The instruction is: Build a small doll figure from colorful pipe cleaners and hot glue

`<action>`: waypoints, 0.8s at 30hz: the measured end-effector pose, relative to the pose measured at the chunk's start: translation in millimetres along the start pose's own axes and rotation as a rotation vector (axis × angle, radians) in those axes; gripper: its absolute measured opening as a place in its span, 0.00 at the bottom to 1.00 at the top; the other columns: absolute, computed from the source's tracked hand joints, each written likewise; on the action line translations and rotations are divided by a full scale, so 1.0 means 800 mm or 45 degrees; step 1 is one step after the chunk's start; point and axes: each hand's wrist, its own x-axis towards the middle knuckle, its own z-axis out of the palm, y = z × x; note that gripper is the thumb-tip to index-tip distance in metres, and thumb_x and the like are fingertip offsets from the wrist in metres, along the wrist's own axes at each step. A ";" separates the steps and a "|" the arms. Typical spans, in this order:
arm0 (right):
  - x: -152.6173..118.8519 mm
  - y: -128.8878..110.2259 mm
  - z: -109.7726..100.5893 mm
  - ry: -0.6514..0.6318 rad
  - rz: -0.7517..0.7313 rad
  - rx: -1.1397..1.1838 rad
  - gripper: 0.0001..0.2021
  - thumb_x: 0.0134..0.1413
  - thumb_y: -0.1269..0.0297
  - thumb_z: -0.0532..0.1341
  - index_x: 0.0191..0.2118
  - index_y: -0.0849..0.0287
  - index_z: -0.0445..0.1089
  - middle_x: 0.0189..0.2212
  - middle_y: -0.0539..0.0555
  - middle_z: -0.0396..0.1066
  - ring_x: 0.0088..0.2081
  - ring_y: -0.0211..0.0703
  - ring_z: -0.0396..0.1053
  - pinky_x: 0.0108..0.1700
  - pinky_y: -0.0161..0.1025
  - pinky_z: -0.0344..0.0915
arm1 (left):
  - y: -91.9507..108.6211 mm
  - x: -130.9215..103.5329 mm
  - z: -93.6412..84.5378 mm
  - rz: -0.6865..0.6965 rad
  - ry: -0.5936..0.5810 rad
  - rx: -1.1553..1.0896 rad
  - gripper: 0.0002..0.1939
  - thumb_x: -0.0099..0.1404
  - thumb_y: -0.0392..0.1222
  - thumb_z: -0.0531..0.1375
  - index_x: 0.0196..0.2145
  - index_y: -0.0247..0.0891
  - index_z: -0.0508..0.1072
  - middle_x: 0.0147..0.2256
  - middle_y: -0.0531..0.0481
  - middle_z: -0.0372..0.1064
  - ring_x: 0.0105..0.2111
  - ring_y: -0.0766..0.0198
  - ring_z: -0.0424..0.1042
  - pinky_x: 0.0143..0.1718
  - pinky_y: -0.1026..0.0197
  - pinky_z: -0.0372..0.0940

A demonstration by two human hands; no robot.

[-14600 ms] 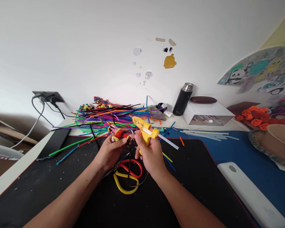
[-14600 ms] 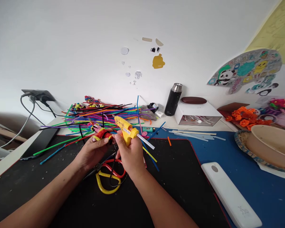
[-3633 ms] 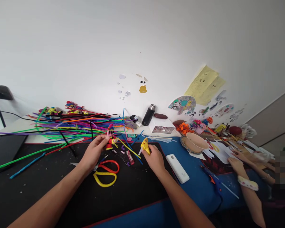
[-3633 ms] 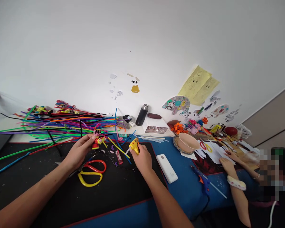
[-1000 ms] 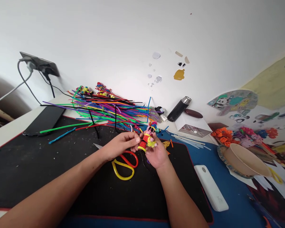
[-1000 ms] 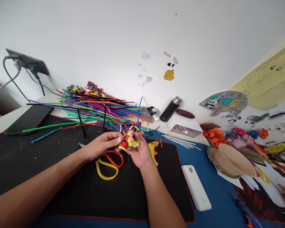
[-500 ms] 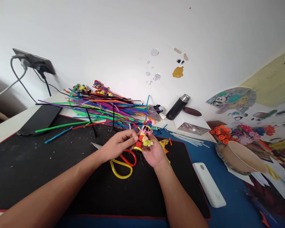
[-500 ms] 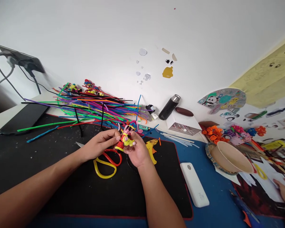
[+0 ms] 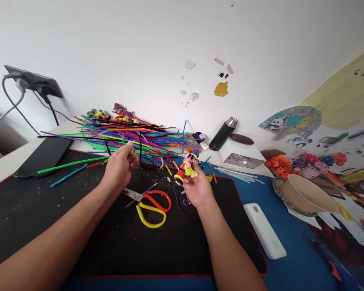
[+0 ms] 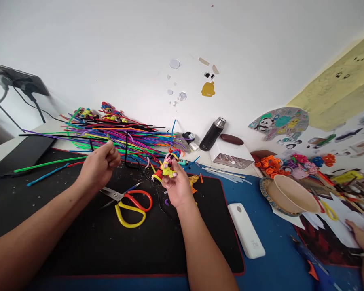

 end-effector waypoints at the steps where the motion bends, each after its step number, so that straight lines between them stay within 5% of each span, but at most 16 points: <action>1: 0.000 -0.001 0.001 0.006 -0.042 -0.015 0.24 0.45 0.47 0.82 0.33 0.56 0.72 0.26 0.45 0.73 0.20 0.31 0.62 0.19 0.30 0.53 | 0.001 0.004 -0.002 -0.011 0.030 -0.001 0.27 0.64 0.53 0.70 0.22 0.41 0.59 0.21 0.59 0.47 0.21 0.69 0.49 0.23 0.62 0.49; 5: 0.000 0.000 0.003 0.014 -0.160 -0.091 0.26 0.41 0.45 0.83 0.33 0.56 0.72 0.21 0.42 0.63 0.19 0.31 0.59 0.19 0.30 0.50 | 0.002 -0.002 0.001 -0.030 -0.135 0.178 0.24 0.52 0.56 0.78 0.37 0.40 0.78 0.30 0.52 0.69 0.29 0.63 0.66 0.31 0.61 0.62; 12: -0.001 0.008 0.003 0.020 -0.219 -0.231 0.25 0.44 0.43 0.81 0.36 0.57 0.77 0.22 0.42 0.61 0.20 0.30 0.57 0.19 0.30 0.50 | -0.001 -0.028 0.014 -0.147 -0.629 0.510 0.27 0.60 0.68 0.72 0.38 0.40 0.82 0.38 0.45 0.79 0.39 0.53 0.75 0.45 0.53 0.69; 17: -0.003 0.012 0.009 0.055 -0.257 -0.330 0.26 0.41 0.41 0.81 0.35 0.57 0.77 0.22 0.44 0.64 0.20 0.31 0.58 0.18 0.30 0.51 | 0.001 -0.033 0.016 -0.157 -0.741 0.594 0.28 0.61 0.68 0.71 0.40 0.39 0.82 0.41 0.42 0.82 0.43 0.50 0.78 0.49 0.51 0.71; 24: -0.007 0.017 0.011 0.011 -0.298 -0.460 0.25 0.45 0.40 0.79 0.34 0.57 0.77 0.21 0.45 0.65 0.20 0.31 0.57 0.19 0.31 0.52 | -0.003 -0.035 0.016 -0.093 -0.763 0.748 0.23 0.62 0.65 0.70 0.35 0.40 0.80 0.34 0.48 0.80 0.36 0.54 0.76 0.42 0.55 0.70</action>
